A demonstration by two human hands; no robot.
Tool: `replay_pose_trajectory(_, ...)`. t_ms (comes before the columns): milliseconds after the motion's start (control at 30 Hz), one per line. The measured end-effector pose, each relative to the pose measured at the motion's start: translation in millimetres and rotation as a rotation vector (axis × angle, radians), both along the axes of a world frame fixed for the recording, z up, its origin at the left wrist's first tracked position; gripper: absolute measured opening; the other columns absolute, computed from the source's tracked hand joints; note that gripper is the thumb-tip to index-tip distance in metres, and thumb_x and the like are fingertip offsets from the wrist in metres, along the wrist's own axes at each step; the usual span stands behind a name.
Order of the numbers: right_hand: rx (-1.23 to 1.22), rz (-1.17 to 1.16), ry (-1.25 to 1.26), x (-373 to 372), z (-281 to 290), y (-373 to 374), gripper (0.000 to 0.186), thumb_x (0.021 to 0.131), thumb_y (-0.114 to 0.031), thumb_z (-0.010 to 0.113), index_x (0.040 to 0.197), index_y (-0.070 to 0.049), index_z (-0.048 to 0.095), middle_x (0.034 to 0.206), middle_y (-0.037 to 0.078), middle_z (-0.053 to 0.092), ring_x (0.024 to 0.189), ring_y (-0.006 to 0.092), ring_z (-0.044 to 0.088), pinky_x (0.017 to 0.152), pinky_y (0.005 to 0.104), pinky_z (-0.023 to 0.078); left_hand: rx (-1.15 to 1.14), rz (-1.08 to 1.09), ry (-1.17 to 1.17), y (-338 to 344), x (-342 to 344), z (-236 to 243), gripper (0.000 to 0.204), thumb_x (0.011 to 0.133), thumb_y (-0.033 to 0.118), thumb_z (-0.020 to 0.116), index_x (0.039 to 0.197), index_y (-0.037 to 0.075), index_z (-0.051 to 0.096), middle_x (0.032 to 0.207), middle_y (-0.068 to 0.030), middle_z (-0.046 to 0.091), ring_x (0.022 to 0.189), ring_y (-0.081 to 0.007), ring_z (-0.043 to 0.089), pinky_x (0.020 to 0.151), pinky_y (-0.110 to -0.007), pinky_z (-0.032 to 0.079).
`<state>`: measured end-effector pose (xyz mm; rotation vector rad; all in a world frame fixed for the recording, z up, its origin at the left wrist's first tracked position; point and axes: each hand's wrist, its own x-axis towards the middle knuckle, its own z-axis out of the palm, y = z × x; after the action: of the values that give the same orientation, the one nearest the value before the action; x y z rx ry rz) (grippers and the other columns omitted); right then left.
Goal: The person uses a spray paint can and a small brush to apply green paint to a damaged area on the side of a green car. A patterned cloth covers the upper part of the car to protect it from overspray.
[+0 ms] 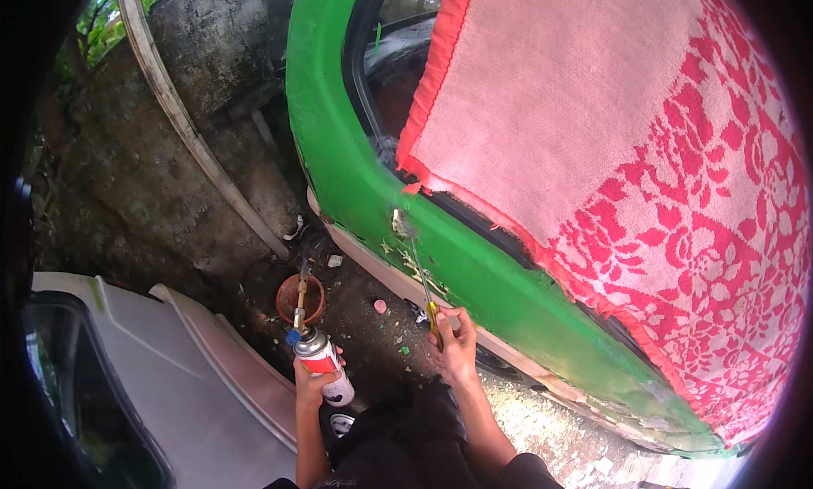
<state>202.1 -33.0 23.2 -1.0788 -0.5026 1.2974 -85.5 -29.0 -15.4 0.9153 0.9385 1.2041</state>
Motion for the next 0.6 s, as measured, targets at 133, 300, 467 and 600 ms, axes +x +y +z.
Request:
replay_pose_trajectory(133,-0.070,0.001,-0.002,-19,6,18,0.010,0.109,-0.026,0.054,0.116,-0.019,0.052,0.068,0.005,0.050,0.041,0.0048,0.032,0.036,0.0213,0.021,-0.024,-0.036,0.006,1,-2,-4,0.065,0.062,-0.007,0.081,0.122,0.002,0.058,0.108,-0.0136,0.071,0.090,-0.0223,0.072,0.081,-0.036,0.059)
replay_pose_trajectory(300,-0.028,-0.015,0.009,-4,0,4,0.010,0.109,-0.026,0.055,0.116,-0.020,0.052,0.068,0.005,0.052,0.041,0.0059,0.032,0.036,0.0227,0.019,0.025,-0.027,0.042,2,6,0,0.065,0.059,-0.003,0.082,0.121,0.000,0.060,0.107,-0.0143,0.072,0.088,-0.0239,0.072,0.080,-0.039,0.059)
replay_pose_trajectory(467,-0.072,0.005,0.016,-12,2,15,0.017,0.109,-0.028,0.056,0.121,-0.017,0.053,0.067,0.004,0.052,0.041,0.0059,0.032,0.037,0.0229,0.019,0.012,-0.015,0.065,-4,16,10,0.064,0.059,-0.002,0.083,0.119,-0.001,0.061,0.106,-0.0141,0.072,0.088,-0.0238,0.072,0.079,-0.039,0.059)
replay_pose_trajectory(600,-0.115,0.122,0.061,8,8,7,0.027,0.109,-0.032,0.055,0.123,-0.008,0.054,0.069,0.002,0.050,0.043,0.0053,0.032,0.038,0.0229,0.021,0.026,0.007,0.072,-15,21,15,0.063,0.059,-0.003,0.082,0.119,-0.001,0.061,0.106,-0.0139,0.072,0.088,-0.0230,0.072,0.079,-0.038,0.059)
